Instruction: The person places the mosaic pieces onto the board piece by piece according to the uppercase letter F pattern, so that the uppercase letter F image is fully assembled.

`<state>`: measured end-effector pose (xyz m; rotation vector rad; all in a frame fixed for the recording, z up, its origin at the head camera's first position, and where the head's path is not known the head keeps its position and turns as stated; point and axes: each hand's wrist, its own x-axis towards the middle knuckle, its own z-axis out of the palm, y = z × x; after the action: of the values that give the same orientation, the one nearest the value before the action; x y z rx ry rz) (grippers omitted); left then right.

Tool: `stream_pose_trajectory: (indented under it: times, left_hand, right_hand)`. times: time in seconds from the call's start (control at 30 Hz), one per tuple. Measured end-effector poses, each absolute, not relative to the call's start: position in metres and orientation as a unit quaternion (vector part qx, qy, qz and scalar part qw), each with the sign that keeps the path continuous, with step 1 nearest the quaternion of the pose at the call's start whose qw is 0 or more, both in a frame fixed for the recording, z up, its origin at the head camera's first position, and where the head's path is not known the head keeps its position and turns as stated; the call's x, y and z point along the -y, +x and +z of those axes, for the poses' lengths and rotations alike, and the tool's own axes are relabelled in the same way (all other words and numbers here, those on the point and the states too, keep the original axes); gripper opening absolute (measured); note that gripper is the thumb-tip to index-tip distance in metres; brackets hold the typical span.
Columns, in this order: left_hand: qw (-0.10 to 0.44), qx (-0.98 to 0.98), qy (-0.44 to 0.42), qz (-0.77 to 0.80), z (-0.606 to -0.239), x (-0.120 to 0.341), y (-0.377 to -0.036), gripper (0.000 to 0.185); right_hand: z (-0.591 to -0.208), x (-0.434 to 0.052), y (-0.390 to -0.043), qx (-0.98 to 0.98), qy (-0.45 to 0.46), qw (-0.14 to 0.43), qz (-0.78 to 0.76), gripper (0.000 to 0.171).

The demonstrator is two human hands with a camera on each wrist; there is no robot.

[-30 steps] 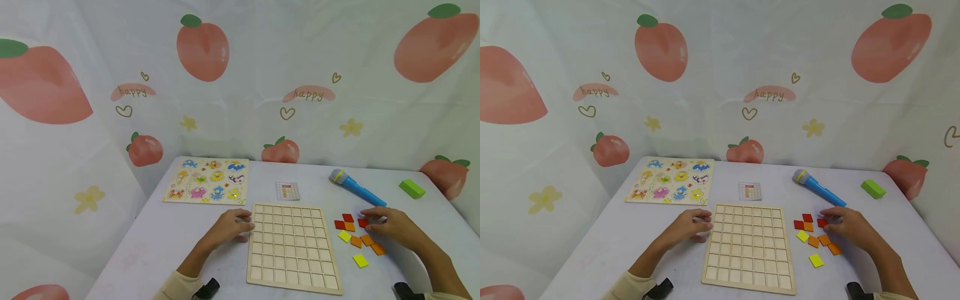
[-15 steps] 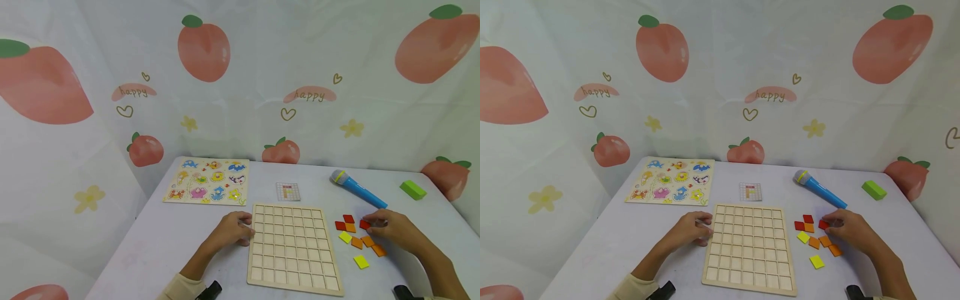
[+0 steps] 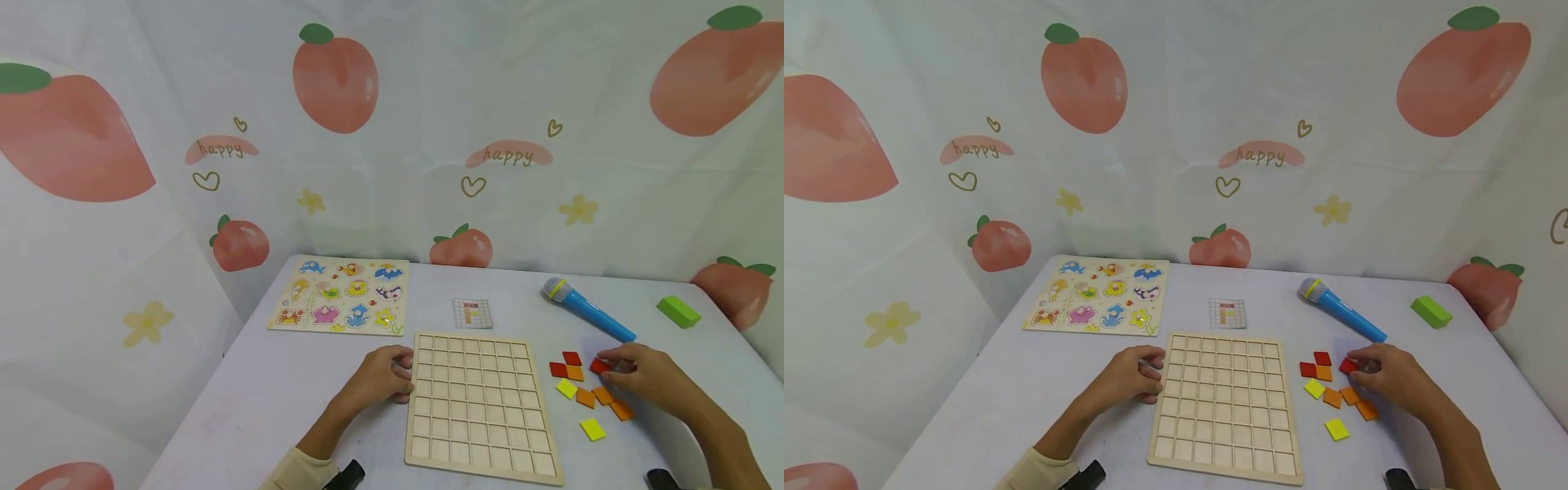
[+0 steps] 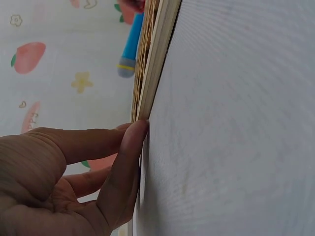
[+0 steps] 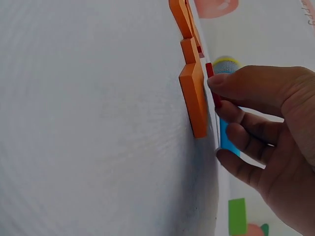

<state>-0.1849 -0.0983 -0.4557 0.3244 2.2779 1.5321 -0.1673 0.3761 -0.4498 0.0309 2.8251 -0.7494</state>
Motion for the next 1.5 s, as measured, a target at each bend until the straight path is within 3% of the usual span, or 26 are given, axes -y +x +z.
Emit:
stream_pose_trajectory:
  times: [0.3,0.73,1.5]
  left_hand:
    - [0.186,-0.811,0.115,0.542,-0.456,0.100,-0.184,0.061]
    - [0.188,-0.806,0.112,0.550,-0.456,0.101,-0.183,0.059]
    - [0.194,-0.801,0.110,0.556,-0.456,0.099,-0.184,0.057]
  right_hand:
    - [-0.442,-0.358,-0.165,-0.965,-0.026,0.059,-0.255,0.045]
    - [-0.431,-0.311,-0.172,-0.950,-0.124,0.008,-0.287,0.031]
    - [-0.433,-0.243,-0.193,-0.924,-0.204,0.025,-0.323,0.028]
